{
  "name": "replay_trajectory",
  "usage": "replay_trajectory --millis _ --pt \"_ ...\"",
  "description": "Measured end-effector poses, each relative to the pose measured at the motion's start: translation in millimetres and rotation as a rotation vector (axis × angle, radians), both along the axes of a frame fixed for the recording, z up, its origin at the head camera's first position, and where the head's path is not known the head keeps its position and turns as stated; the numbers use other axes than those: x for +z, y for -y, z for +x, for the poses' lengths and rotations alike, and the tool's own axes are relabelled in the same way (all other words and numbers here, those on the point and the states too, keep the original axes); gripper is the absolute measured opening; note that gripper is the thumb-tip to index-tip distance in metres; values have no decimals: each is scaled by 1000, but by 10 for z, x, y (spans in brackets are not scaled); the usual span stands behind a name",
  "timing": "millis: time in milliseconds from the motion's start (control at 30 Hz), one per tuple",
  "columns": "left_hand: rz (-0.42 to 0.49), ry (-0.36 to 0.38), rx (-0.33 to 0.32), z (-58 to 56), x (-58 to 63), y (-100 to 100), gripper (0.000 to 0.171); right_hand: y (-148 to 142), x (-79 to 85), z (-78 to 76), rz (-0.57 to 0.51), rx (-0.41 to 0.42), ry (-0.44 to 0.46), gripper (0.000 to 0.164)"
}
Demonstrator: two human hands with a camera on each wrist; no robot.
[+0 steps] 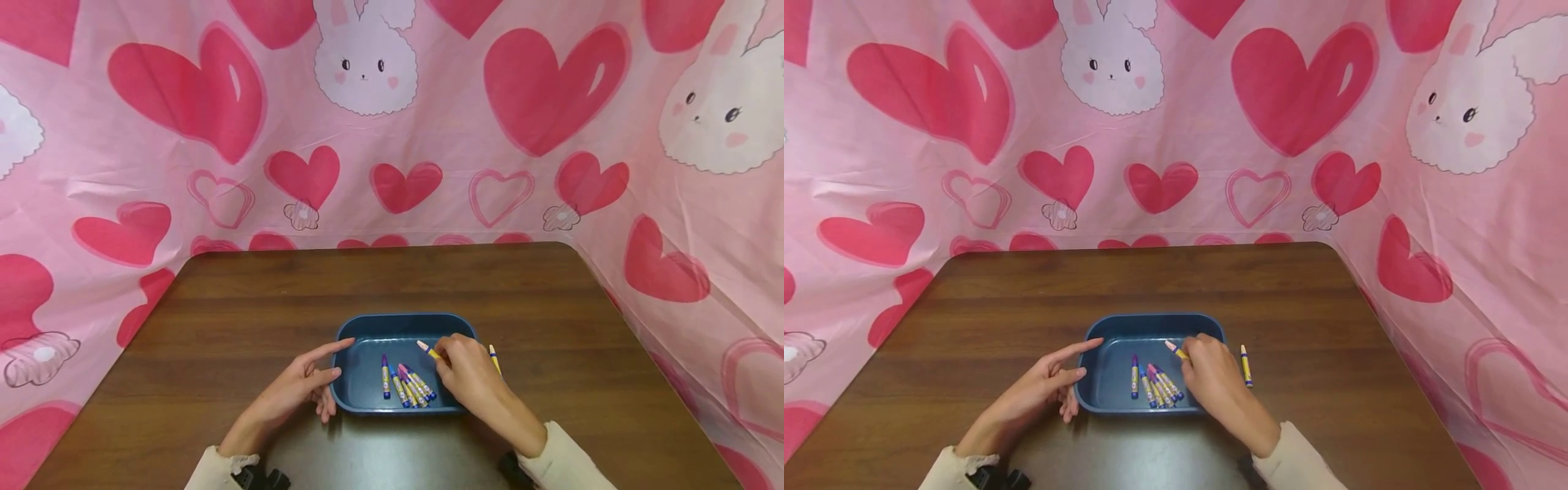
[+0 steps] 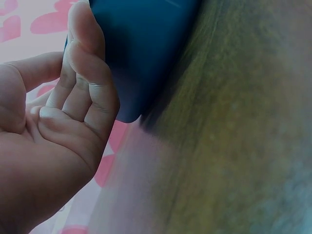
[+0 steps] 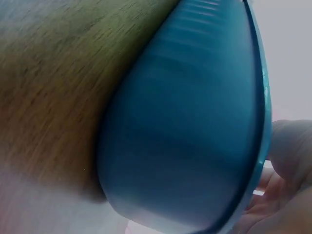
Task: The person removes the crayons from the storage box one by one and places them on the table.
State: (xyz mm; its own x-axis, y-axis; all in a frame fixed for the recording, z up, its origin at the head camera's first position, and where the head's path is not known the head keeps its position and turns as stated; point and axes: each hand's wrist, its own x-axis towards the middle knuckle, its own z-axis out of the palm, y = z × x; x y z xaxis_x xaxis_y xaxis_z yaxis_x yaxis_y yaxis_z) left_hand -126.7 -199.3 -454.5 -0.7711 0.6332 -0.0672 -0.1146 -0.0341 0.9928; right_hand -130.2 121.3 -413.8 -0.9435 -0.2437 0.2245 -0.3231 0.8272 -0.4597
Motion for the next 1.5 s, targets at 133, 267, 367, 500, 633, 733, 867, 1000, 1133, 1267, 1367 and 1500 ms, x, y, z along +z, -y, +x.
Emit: replay_trajectory --millis 133,267,367,500,633,733,867,1000,1133,1267,1367,1500 --pt "17 -1 -5 4 -6 7 56 -20 38 35 -30 -9 26 10" --pt "24 1 -4 4 -8 11 55 -54 67 70 -73 -3 -28 8" --pt "23 0 0 4 -5 12 55 -88 79 89 -102 5 -97 10" --pt "30 -6 1 4 -6 12 55 -140 93 101 -128 -12 -117 12" --pt "28 -8 6 7 -13 12 55 -198 106 109 -133 -37 -124 12" --pt "20 -4 11 9 -17 9 55 -242 117 120 -137 -51 -145 13" --pt "15 -1 13 11 -20 6 55 -302 135 136 -153 -62 -174 15" --pt "4 2 19 10 -18 2 55 -378 157 143 -182 -78 -203 16" --pt "-13 1 30 4 -11 -14 56 -499 173 133 -256 -85 -223 16" --pt "-12 -7 30 -3 -13 -19 56 -635 200 123 -336 -119 -171 14" --pt "-11 -12 29 -5 -21 -14 56 -727 209 115 -350 -169 -123 12" --pt "-17 -13 32 -4 -27 -6 56 -835 181 95 -338 -229 -67 11"
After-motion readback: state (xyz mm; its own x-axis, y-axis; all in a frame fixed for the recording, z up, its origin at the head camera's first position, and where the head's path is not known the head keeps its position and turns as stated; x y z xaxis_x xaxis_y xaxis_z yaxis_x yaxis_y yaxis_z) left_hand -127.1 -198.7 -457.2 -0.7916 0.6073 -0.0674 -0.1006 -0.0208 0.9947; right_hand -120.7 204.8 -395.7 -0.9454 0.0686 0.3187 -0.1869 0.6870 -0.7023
